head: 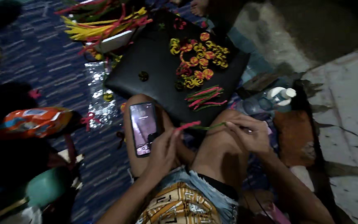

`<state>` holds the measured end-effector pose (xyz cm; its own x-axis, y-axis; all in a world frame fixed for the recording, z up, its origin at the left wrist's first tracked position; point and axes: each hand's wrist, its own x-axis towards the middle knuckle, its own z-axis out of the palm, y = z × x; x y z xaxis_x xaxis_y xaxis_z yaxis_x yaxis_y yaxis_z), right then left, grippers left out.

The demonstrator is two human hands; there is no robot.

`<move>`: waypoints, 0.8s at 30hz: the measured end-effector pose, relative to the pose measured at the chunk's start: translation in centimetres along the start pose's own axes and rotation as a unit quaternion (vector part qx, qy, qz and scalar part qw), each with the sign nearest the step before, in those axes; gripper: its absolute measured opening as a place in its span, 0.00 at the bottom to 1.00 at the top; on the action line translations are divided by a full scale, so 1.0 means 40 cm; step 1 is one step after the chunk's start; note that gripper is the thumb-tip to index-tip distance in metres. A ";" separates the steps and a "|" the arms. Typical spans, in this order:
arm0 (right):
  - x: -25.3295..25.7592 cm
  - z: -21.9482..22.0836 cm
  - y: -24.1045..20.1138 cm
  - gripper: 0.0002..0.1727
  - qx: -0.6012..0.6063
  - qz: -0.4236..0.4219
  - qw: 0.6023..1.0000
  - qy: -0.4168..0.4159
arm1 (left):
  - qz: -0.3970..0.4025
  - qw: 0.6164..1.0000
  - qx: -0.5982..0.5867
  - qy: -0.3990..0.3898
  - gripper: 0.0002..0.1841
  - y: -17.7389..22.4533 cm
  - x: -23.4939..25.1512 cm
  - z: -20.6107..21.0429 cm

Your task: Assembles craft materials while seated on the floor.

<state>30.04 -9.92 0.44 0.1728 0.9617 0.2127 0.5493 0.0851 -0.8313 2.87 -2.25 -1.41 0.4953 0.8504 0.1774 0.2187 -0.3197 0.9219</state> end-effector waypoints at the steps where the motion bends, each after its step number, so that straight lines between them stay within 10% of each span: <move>1: 0.001 0.003 0.006 0.14 -0.032 -0.031 0.999 -0.002 | -0.006 1.000 -0.020 -0.002 0.20 -0.006 0.008 -0.004; 11: 0.005 0.081 -0.047 0.04 0.242 0.059 0.968 0.036 | -0.090 0.975 -0.153 -0.137 0.18 0.066 0.049 0.089; 24: -0.018 0.062 -0.031 0.15 0.358 0.097 0.928 -0.014 | -0.160 0.937 -0.225 -0.212 0.16 0.101 0.053 0.113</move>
<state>27.23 -10.06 0.06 0.1853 0.9825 0.0190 -0.1769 0.0524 -0.9828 8.61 -3.65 1.15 0.7756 0.5994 -0.1978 0.0836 0.2130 0.9735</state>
